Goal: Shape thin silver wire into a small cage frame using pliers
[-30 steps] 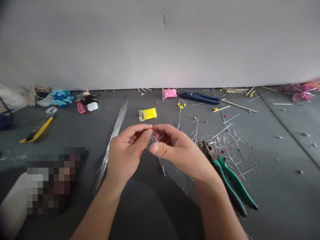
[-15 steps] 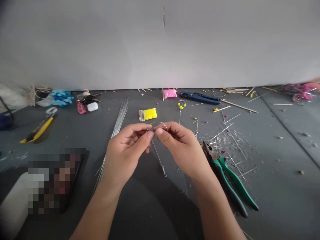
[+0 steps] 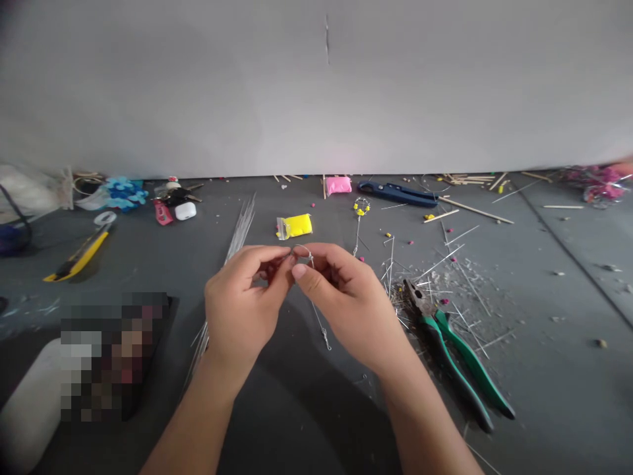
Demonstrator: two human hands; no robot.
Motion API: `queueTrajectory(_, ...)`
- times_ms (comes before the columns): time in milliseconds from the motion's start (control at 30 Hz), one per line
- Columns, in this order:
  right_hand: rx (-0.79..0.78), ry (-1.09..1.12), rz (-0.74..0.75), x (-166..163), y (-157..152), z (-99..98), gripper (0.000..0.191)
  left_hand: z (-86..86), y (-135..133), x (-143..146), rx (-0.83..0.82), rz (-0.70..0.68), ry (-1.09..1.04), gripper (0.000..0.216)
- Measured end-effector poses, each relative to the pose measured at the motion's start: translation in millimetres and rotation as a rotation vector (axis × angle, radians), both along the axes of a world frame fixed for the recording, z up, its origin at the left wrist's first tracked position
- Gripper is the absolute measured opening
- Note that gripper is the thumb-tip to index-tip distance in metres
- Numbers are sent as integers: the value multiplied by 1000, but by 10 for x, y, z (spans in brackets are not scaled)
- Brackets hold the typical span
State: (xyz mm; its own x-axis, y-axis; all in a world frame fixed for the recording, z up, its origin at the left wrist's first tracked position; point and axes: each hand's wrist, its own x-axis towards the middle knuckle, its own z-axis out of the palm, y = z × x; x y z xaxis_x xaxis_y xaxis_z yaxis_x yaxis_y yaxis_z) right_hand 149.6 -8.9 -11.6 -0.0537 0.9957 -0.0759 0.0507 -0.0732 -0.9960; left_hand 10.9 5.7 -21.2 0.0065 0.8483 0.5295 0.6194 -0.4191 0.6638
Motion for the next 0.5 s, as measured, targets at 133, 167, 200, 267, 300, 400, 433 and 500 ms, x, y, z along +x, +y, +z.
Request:
queueTrajectory(133,-10,10,6,-41,-15,-20,18,0,9,-1,-41,-6,4,6)
queueTrajectory(167,-10,18,10,-48,-16,-27,19,2,11,-2,-55,-3,-2,6)
queueTrajectory(200,-7,28,11,-54,-16,-36,19,4,13,-2,-70,0,-10,6)
queueTrajectory(267,-1,38,5,-66,-14,-53,19,4,15,-1,-97,9,-19,7)
queueTrajectory(300,1,35,0,-74,-13,-61,19,4,15,1,-105,14,-20,7)
queueTrajectory(400,6,16,-10,-105,-10,-74,16,0,11,5,-102,37,-12,8)
queueTrajectory(433,10,9,-10,-117,-10,-74,16,-2,11,6,-99,45,-9,8)
queueTrajectory(500,25,4,-12,-140,-12,-71,16,-7,10,6,-97,61,-7,8)
